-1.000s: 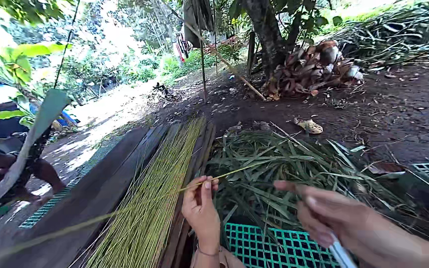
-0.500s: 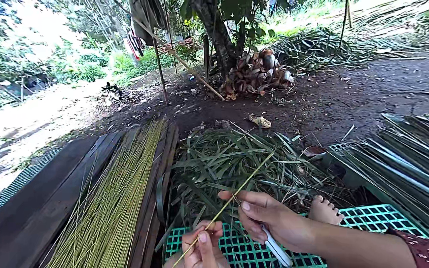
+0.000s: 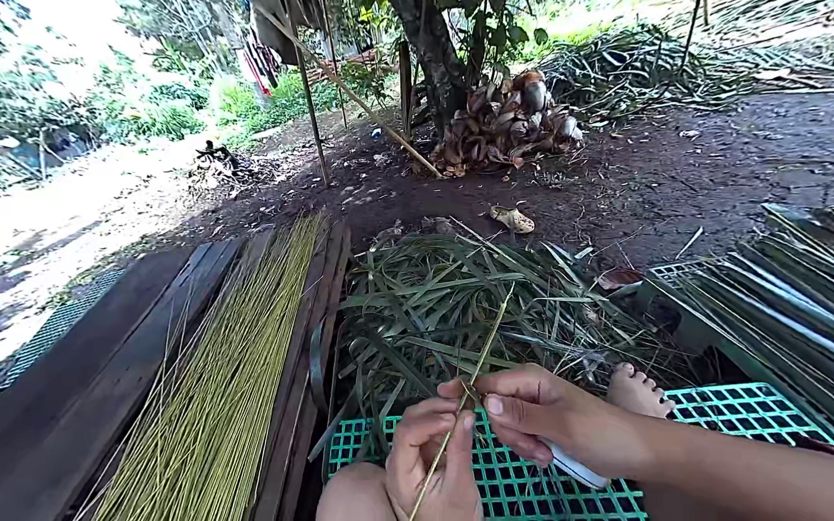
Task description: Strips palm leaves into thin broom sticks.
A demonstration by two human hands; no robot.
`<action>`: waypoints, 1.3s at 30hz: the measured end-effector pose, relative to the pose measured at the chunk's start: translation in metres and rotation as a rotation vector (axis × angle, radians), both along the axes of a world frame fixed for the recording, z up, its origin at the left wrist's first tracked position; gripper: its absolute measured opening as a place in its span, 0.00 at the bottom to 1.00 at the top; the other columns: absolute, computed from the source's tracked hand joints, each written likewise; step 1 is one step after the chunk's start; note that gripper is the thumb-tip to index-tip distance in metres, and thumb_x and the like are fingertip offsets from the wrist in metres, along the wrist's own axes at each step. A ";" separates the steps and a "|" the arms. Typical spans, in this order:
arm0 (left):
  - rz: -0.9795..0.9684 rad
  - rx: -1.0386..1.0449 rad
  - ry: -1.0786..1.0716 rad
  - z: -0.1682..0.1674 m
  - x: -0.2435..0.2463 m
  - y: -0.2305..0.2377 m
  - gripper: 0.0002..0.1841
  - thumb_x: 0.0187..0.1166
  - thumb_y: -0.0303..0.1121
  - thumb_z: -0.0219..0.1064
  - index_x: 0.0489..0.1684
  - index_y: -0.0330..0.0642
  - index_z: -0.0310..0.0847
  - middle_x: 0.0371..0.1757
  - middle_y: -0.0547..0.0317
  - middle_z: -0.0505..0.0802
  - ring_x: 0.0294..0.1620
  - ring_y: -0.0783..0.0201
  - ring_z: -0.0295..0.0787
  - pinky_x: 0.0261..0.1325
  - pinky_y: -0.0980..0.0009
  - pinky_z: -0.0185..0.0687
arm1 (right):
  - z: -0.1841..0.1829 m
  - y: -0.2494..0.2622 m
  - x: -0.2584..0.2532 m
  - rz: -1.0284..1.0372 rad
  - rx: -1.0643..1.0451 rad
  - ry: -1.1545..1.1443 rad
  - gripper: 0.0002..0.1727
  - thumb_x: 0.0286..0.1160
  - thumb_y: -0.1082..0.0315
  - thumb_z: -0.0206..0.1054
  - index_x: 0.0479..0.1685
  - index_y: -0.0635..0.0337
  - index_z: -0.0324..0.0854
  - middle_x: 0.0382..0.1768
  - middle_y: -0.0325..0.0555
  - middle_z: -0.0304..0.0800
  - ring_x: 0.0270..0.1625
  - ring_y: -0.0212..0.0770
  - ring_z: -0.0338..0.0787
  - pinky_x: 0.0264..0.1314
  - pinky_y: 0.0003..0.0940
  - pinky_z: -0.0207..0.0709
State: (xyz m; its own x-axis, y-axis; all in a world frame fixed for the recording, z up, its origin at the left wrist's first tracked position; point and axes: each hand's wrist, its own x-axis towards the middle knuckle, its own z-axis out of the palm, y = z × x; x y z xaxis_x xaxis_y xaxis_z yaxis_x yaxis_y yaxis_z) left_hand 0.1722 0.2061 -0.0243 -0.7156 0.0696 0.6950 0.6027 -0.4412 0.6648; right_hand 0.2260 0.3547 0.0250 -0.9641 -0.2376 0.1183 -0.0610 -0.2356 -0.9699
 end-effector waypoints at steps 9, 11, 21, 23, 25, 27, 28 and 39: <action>0.100 -0.018 0.124 -0.008 0.003 -0.001 0.04 0.78 0.30 0.74 0.42 0.53 0.89 0.48 0.76 0.94 0.51 0.76 0.93 0.54 0.78 0.91 | 0.010 0.023 -0.003 -0.255 0.052 -0.033 0.21 0.88 0.67 0.48 0.72 0.56 0.80 0.18 0.19 0.70 0.18 0.15 0.68 0.21 0.11 0.64; 0.103 -0.044 0.137 -0.011 0.003 0.000 0.04 0.78 0.29 0.74 0.41 0.53 0.88 0.48 0.76 0.94 0.50 0.76 0.94 0.53 0.78 0.92 | 0.008 0.030 -0.006 -0.364 -0.014 -0.082 0.21 0.88 0.68 0.46 0.70 0.58 0.80 0.16 0.21 0.70 0.16 0.17 0.69 0.21 0.11 0.66; 0.116 -0.048 0.233 -0.019 -0.007 0.005 0.06 0.80 0.27 0.70 0.43 0.51 0.88 0.51 0.76 0.94 0.53 0.76 0.93 0.54 0.77 0.91 | 0.005 0.040 -0.008 -0.208 -0.070 -0.148 0.22 0.89 0.66 0.45 0.70 0.54 0.81 0.16 0.20 0.69 0.16 0.15 0.67 0.19 0.11 0.63; 0.111 -0.051 0.240 -0.022 -0.006 0.002 0.05 0.81 0.27 0.70 0.44 0.51 0.87 0.52 0.76 0.93 0.53 0.76 0.93 0.54 0.78 0.91 | 0.003 0.056 -0.016 -0.484 -0.179 -0.183 0.23 0.93 0.63 0.40 0.69 0.55 0.80 0.14 0.25 0.67 0.14 0.19 0.67 0.19 0.13 0.66; 0.099 -0.031 0.212 -0.024 -0.005 -0.001 0.06 0.81 0.27 0.70 0.46 0.52 0.88 0.53 0.76 0.94 0.54 0.76 0.93 0.55 0.78 0.90 | 0.003 0.064 -0.018 -0.589 -0.257 -0.225 0.24 0.96 0.60 0.38 0.72 0.53 0.77 0.13 0.27 0.65 0.12 0.21 0.67 0.18 0.15 0.67; 0.120 -0.031 0.173 -0.026 -0.007 0.000 0.06 0.80 0.28 0.72 0.46 0.54 0.89 0.52 0.78 0.94 0.53 0.76 0.93 0.55 0.78 0.91 | 0.002 0.060 -0.010 -0.373 -0.225 -0.209 0.23 0.91 0.60 0.41 0.74 0.49 0.75 0.14 0.25 0.69 0.14 0.19 0.70 0.20 0.14 0.69; 0.129 -0.024 0.148 -0.027 -0.007 0.001 0.06 0.79 0.29 0.72 0.45 0.54 0.89 0.51 0.78 0.94 0.53 0.76 0.93 0.54 0.78 0.91 | 0.003 0.053 -0.007 -0.214 -0.183 -0.200 0.23 0.88 0.61 0.44 0.76 0.49 0.73 0.16 0.23 0.70 0.15 0.17 0.70 0.20 0.12 0.68; 0.135 0.038 0.116 -0.020 -0.002 0.010 0.06 0.78 0.27 0.73 0.41 0.53 0.88 0.48 0.77 0.94 0.52 0.77 0.93 0.54 0.78 0.91 | 0.003 0.025 -0.008 -0.120 -0.054 -0.141 0.21 0.89 0.65 0.47 0.71 0.54 0.80 0.17 0.20 0.69 0.16 0.15 0.67 0.19 0.11 0.63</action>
